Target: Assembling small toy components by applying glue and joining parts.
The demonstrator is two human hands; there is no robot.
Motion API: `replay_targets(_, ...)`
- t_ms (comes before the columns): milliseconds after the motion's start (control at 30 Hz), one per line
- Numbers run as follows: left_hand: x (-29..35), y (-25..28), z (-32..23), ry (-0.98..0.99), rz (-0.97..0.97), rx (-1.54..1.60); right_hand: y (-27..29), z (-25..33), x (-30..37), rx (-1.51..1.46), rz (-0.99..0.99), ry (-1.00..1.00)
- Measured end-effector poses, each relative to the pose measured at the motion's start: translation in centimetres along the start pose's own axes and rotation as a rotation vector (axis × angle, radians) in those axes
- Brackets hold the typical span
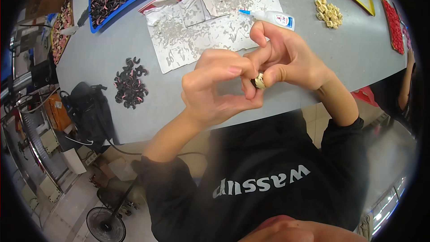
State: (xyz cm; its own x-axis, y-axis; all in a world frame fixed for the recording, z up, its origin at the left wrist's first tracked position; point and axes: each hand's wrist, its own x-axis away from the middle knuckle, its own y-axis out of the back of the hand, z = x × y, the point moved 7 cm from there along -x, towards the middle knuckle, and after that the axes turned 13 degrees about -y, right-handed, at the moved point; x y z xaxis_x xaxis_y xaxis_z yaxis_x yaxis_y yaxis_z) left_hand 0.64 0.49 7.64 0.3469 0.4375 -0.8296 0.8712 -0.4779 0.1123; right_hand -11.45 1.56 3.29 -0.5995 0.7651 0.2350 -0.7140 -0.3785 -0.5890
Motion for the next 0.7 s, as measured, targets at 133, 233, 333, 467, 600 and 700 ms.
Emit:
replay_targets(133, -0.1, 0.2, 0.0, -0.015, -0.021, 0.040, 0.0, -0.1, -0.1, -0.011, -0.015, -0.037)
replay_targets(233, -0.5, -0.2, 0.0, -0.004, 0.184, -0.098, -0.5, 0.1, -0.1, -0.044, 0.099, -0.003)
replay_targets(333, -0.4, 0.1, 0.9, 0.089, 0.147, -0.152, 0.0, -0.3, -0.3, -0.015, 0.011, -0.024)
replay_targets(467, 0.0, 0.0, 1.5, 0.068, 0.058, -0.023, -0.2, -0.7, -0.5, -0.019, 0.079, -0.028)
replay_targets(600, -0.1, 0.1, 1.6, 0.029, -0.060, 0.089, -0.5, -1.0, -0.4, -0.089, 0.071, -0.111)
replay_targets(700, -0.4, 0.0, 1.4, 0.017, -0.043, 0.073, -0.7, -1.2, -0.5, -0.138, 0.100, -0.099)
